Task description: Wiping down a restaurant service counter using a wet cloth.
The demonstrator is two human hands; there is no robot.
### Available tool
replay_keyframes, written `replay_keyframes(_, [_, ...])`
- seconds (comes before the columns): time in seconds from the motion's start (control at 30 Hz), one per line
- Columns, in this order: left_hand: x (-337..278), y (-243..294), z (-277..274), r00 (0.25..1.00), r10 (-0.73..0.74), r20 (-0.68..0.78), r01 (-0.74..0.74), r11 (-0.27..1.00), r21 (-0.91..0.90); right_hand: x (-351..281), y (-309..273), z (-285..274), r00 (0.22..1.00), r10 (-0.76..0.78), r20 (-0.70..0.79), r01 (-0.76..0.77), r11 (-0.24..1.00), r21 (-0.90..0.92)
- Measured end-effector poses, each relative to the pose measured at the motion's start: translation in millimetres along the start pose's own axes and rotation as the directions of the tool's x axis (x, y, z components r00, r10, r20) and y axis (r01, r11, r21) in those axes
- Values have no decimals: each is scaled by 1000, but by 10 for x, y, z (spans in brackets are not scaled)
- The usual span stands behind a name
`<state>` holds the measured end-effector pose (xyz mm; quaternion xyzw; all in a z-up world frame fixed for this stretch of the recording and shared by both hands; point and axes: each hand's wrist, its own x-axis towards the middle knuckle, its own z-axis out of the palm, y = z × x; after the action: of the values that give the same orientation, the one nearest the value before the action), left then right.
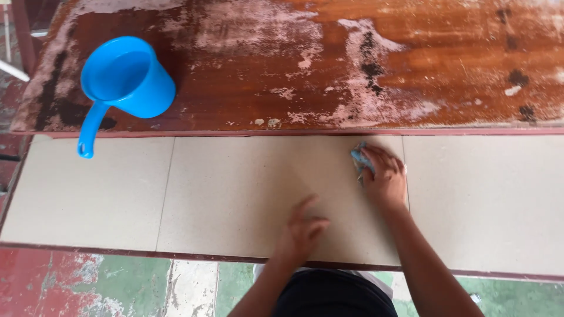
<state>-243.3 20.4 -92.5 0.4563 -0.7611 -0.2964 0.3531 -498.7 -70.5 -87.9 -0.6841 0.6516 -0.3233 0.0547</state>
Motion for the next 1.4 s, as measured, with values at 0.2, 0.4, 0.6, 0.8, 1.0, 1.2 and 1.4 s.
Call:
replay_keyframes(0.2, [-115, 547, 186, 922, 109, 371, -55, 987, -153, -929, -505, -221, 1000, 2, 30, -2, 1000, -11])
replay_keyframes(0.4, [-191, 722, 49, 923, 166, 348, -54, 949, -310, -913, -530, -544, 981, 21, 192, -29, 999, 37])
replay_keyframes(0.6, [-283, 681, -349, 943, -35, 332, 122, 961, -246, -637, -367, -285, 985, 122, 120, -114, 991, -74])
replay_keyframes(0.8, [-381, 454, -913, 975, -30, 220, 87, 963, -255, -515, -750, 637, 999, 2, -46, -9, 990, -143])
replay_keyframes(1.0, [-659, 24, -1620, 982, -176, 75, 188, 962, -200, -288, -2125, 1357, 997, -73, 23, 74, 994, -81])
replay_keyframes(1.2, [-858, -338, -2331, 984, -136, -119, 122, 985, -119, -175, -3085, 2206, 980, -122, 159, 123, 992, 2])
replay_keyframes(1.4, [-940, -649, -2687, 979, -105, -174, 146, 959, 243, -514, -3892, 2500, 906, -252, 339, 245, 967, 66])
